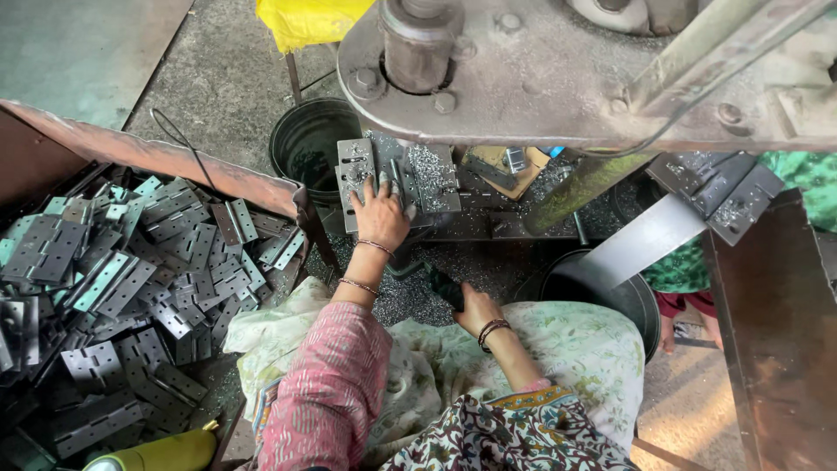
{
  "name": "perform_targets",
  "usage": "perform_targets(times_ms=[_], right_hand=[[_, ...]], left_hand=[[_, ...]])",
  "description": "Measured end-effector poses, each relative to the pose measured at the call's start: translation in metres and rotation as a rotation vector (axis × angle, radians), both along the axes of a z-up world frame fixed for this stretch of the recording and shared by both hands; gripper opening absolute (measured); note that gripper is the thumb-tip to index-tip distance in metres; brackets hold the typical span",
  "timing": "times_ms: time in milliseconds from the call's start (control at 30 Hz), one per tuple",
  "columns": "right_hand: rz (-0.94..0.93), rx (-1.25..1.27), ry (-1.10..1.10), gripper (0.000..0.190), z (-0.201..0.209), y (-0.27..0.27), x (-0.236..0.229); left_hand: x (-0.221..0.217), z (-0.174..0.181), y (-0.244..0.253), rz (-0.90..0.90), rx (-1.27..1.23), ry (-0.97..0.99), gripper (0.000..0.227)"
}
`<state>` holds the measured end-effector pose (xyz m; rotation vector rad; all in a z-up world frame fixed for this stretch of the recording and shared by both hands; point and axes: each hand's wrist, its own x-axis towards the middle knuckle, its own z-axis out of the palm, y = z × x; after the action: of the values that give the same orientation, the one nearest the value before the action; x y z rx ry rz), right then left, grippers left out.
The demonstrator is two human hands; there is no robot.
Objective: The person operates a press machine to process metal plates. They repeatedly place plates into the machine, activate the press, and remove the processed plates, placing them into a nearby bin.
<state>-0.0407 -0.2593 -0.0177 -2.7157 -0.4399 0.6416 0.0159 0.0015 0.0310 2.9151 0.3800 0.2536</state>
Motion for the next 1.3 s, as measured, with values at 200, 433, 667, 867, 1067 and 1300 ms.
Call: perform_targets(times_ms=[200, 433, 667, 867, 1067, 1300], right_hand=[[-0.004, -0.006, 0.020, 0.057, 0.000, -0.004, 0.000], [0.014, -0.032, 0.014, 0.057, -0.005, -0.003, 0.004], [-0.018, -0.025, 0.018, 0.061, -0.018, -0.006, 0.003], [0.051, 0.040, -0.080, 0.067, -0.024, -0.015, 0.012], [0.039, 0.527, -0.350, 0.043, 0.000, 0.006, 0.050], [-0.333, 1.354, 0.077, 0.019, 0.021, 0.051, 0.095]], left_hand=[[-0.008, 0.016, -0.013, -0.056, 0.092, 0.241, 0.078], [-0.039, -0.004, -0.012, -0.221, 0.301, 0.102, 0.043], [-0.059, -0.007, -0.020, -0.260, 0.349, -0.070, 0.030], [-0.065, 0.027, -0.002, -0.071, -0.076, -0.515, 0.031], [-0.057, 0.032, 0.013, 0.285, -0.874, -0.181, 0.032], [-0.031, -0.003, 0.008, -0.061, -1.579, -0.420, 0.015]])
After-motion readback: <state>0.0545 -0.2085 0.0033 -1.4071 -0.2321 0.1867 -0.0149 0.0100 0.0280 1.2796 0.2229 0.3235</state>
